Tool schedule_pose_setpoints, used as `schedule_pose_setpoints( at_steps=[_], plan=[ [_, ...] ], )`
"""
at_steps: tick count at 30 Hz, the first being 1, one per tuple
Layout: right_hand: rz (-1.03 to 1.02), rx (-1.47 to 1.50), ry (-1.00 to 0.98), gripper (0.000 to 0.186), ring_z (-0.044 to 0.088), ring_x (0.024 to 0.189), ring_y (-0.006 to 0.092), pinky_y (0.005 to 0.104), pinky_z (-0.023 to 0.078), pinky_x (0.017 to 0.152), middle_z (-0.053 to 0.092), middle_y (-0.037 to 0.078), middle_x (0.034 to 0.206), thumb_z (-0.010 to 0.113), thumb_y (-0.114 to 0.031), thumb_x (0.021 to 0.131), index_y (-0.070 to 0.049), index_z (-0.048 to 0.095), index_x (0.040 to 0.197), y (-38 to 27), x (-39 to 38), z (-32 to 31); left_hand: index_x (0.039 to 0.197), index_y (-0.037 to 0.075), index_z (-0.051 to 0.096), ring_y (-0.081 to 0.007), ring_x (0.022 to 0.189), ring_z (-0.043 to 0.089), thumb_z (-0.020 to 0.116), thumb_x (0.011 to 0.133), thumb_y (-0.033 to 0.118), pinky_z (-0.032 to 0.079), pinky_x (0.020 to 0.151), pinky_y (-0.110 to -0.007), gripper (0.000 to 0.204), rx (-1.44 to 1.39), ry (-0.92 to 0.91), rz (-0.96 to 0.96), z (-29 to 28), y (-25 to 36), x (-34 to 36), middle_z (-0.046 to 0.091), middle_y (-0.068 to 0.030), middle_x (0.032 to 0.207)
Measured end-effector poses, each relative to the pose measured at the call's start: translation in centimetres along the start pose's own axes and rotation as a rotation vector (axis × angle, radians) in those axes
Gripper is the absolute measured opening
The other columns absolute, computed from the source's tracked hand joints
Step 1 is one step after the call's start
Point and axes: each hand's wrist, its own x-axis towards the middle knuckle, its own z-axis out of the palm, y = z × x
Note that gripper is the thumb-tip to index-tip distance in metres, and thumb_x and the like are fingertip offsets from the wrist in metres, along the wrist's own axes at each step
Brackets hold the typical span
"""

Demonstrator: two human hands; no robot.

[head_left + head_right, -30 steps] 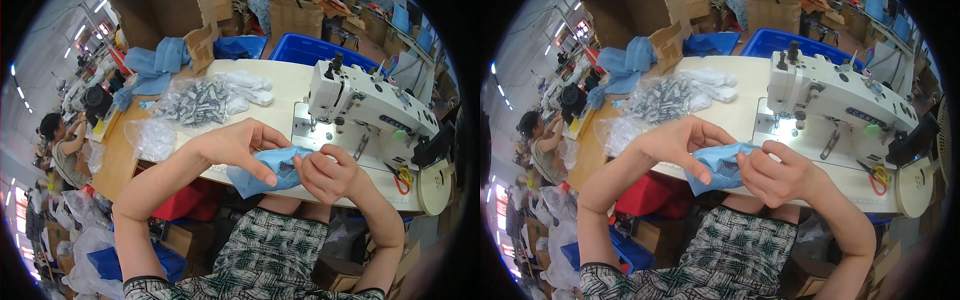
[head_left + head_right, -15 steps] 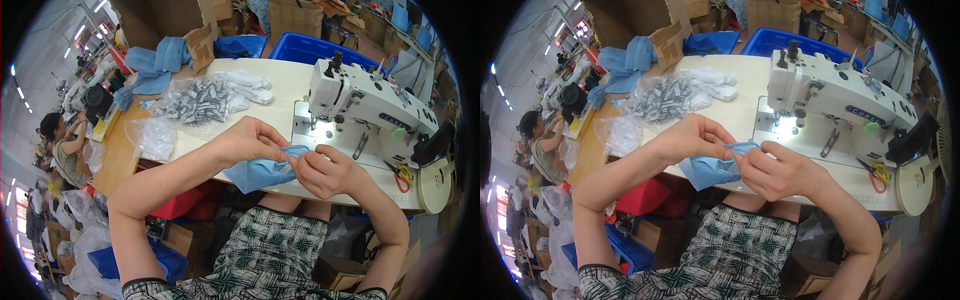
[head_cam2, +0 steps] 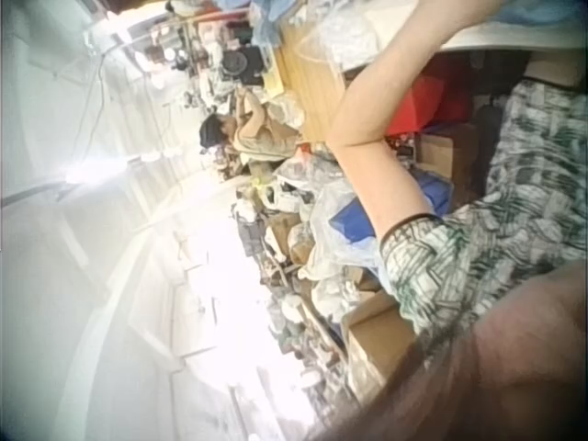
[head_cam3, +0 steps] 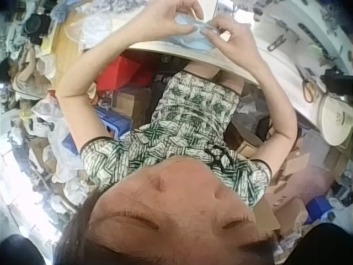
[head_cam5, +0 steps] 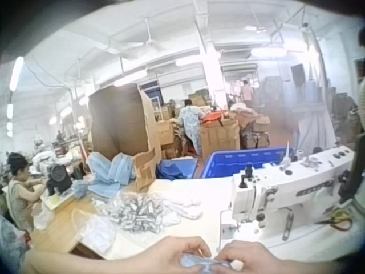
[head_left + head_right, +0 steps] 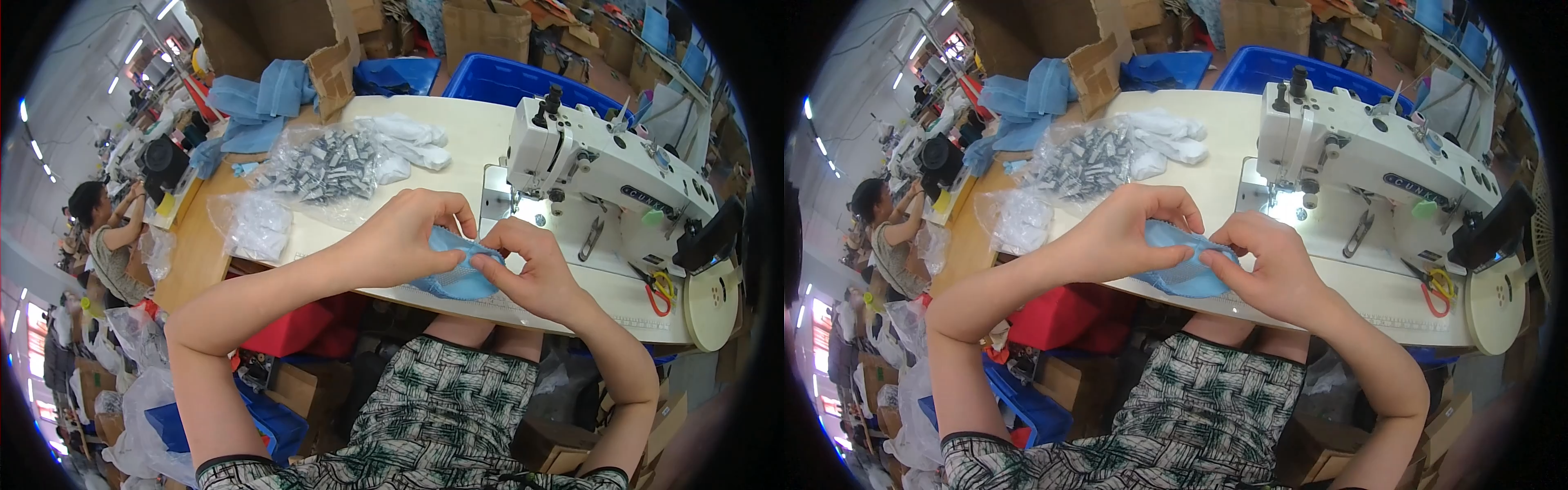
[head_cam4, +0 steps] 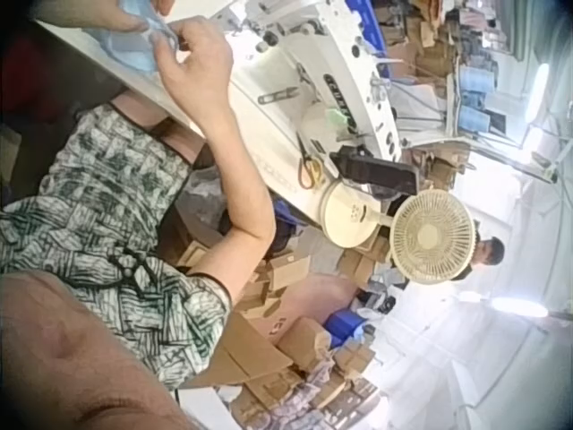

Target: Sewing pieces of light blue mesh fabric together using an industrial sewing machine.

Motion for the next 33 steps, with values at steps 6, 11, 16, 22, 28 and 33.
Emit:
schedule_pose_setpoints(
  at_steps=[6,11,16,22,28,33],
  plan=[
    [-0.080,-0.099,0.211,0.012,0.061,0.076,0.0290,0.0386,0.048,0.067,0.060,0.014,0.084,0.070,-0.012,0.095,-0.002,0.064,0.099,-0.7,1.3,1.8,0.098,0.000,0.076,-0.0105,0.088,0.067,0.079,0.084,0.013,0.053,0.081,-0.028,0.019,-0.004,0.142,-0.150,-1.6,0.6,-0.7,0.074,-0.0052,0.089],
    [0.114,0.418,0.133,0.017,0.063,0.085,0.0144,0.0314,0.051,0.071,0.065,0.008,0.090,0.069,-0.013,0.098,0.000,0.062,0.106,-2.0,3.4,2.7,0.099,-0.002,0.070,-0.0082,0.080,0.062,0.075,0.091,0.010,0.052,0.075,-0.028,0.015,-0.001,0.265,-0.098,-2.8,0.8,-1.7,0.069,-0.0009,0.081],
    [0.164,0.733,-0.097,0.025,0.064,0.095,0.0117,0.0295,0.056,0.078,0.069,0.007,0.101,0.069,-0.011,0.098,0.002,0.062,0.118,-2.7,5.0,4.5,0.101,-0.003,0.065,-0.0257,0.080,0.070,0.070,0.089,0.000,0.053,0.073,-0.037,0.013,0.620,0.219,0.051,-5.9,6.8,-0.8,0.071,-0.0136,0.083],
    [0.670,1.393,-0.117,0.046,0.072,0.103,0.0222,0.0350,0.065,0.085,0.067,0.014,0.124,0.069,-0.008,0.097,0.003,0.050,0.137,1.4,2.4,5.8,0.107,-0.001,0.070,-0.0415,0.092,0.070,0.071,0.085,0.002,0.055,0.082,-0.048,0.022,0.796,-0.294,0.045,-4.0,1.5,8.1,0.072,-0.0230,0.093],
    [0.882,0.830,0.330,0.041,0.075,0.089,0.0219,0.0346,0.064,0.072,0.070,0.019,0.114,0.064,0.001,0.095,-0.001,0.044,0.130,6.4,-3.9,5.4,0.103,0.004,0.072,-0.0397,0.099,0.069,0.074,0.084,0.006,0.054,0.083,-0.046,0.020,0.484,-0.212,0.125,7.8,-9.1,12.2,0.072,-0.0200,0.097],
    [0.820,0.119,0.091,0.042,0.071,0.089,0.0258,0.0383,0.054,0.064,0.068,0.015,0.113,0.073,-0.004,0.085,-0.004,0.053,0.122,7.0,-5.3,1.2,0.096,0.003,0.069,-0.0366,0.096,0.070,0.078,0.080,0.009,0.055,0.081,-0.042,0.020,0.328,-0.185,0.036,9.7,-9.7,14.1,0.071,-0.0190,0.096]
  ],
)
